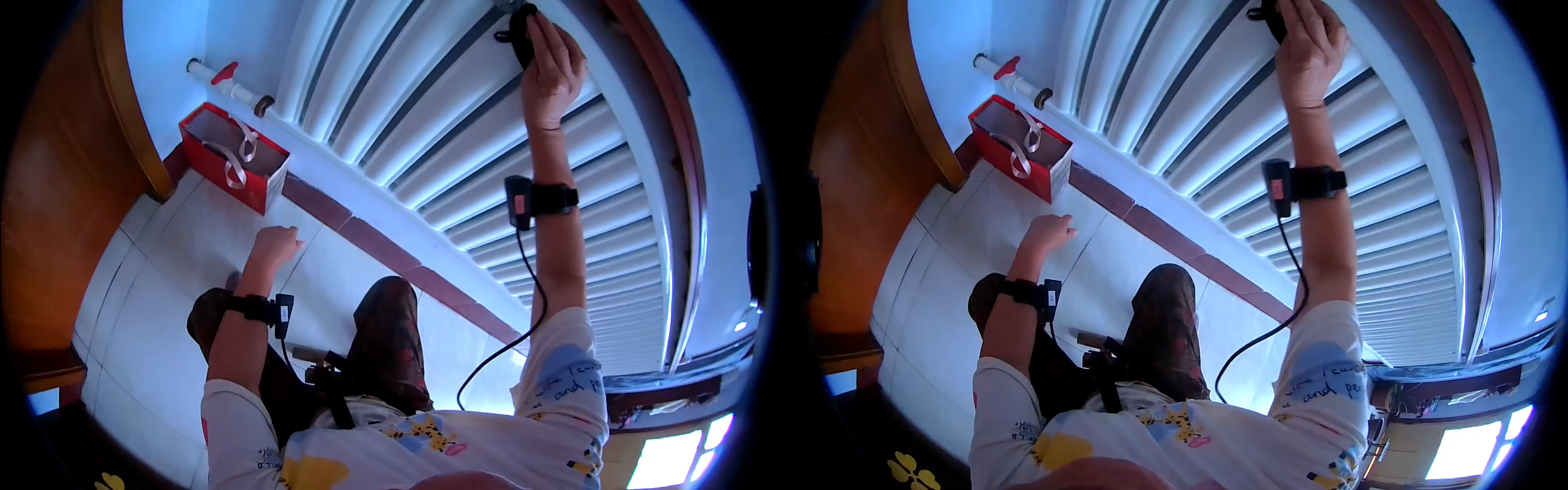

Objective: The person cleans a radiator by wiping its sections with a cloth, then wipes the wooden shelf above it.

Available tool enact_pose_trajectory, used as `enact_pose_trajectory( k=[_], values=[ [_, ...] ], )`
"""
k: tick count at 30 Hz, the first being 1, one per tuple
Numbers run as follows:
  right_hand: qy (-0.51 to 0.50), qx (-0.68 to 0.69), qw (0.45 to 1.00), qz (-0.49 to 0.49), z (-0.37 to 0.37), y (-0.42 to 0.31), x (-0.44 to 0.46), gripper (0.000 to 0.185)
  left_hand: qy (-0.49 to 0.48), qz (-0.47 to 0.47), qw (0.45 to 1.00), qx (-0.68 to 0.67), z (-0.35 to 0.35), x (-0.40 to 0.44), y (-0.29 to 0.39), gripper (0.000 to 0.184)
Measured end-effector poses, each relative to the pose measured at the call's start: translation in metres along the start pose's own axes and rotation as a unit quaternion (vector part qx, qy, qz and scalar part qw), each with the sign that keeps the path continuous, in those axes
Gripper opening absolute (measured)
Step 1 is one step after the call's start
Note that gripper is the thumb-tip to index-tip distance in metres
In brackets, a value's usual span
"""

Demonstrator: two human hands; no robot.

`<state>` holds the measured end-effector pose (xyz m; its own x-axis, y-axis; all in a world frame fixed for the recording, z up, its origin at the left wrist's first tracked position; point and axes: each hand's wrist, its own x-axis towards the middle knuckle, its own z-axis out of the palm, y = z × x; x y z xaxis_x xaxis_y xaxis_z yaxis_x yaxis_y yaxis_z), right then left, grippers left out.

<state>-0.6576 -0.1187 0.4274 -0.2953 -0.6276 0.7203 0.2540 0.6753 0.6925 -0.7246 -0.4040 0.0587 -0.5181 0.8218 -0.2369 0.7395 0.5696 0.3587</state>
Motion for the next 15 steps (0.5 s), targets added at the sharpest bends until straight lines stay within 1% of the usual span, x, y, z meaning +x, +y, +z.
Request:
enact_pose_trajectory(
  k=[1, 2, 4, 6, 8, 10, 12, 13, 15],
  values=[
    [0.011, 0.026, 0.999, 0.040, 0.003, -0.010, -0.004, 0.033, 0.033, 0.007, 0.999, 0.002, 0.001, 0.000, 0.002, 0.036],
    [-0.017, -0.001, 0.999, 0.045, 0.010, -0.018, -0.025, 0.034, 0.067, 0.011, 0.998, 0.004, 0.002, 0.000, 0.004, 0.034],
    [-0.017, 0.113, 0.992, 0.049, 0.019, -0.056, -0.068, 0.038, 0.061, 0.016, 0.998, -0.007, 0.003, -0.001, 0.006, 0.034],
    [-0.137, 0.203, 0.967, 0.068, 0.010, -0.112, -0.106, 0.037, 0.064, 0.017, 0.998, -0.014, 0.003, 0.004, 0.005, 0.034],
    [-0.172, 0.211, 0.961, 0.052, 0.010, -0.154, -0.147, 0.034, 0.068, 0.015, 0.997, -0.013, 0.005, 0.006, 0.005, 0.033],
    [-0.237, 0.261, 0.933, 0.077, 0.001, -0.184, -0.162, 0.033, 0.071, 0.015, 0.997, -0.009, 0.005, 0.005, 0.004, 0.032],
    [-0.247, 0.313, 0.913, 0.089, 0.002, -0.213, -0.194, 0.033, 0.073, 0.013, 0.997, -0.006, 0.007, 0.002, 0.003, 0.032],
    [-0.289, 0.323, 0.900, 0.054, -0.001, -0.223, -0.213, 0.033, 0.068, 0.014, 0.998, -0.009, 0.006, 0.004, 0.001, 0.032],
    [-0.318, 0.346, 0.879, 0.081, -0.013, -0.233, -0.211, 0.032, 0.074, 0.008, 0.997, -0.013, 0.005, -0.002, 0.000, 0.031]
  ],
)
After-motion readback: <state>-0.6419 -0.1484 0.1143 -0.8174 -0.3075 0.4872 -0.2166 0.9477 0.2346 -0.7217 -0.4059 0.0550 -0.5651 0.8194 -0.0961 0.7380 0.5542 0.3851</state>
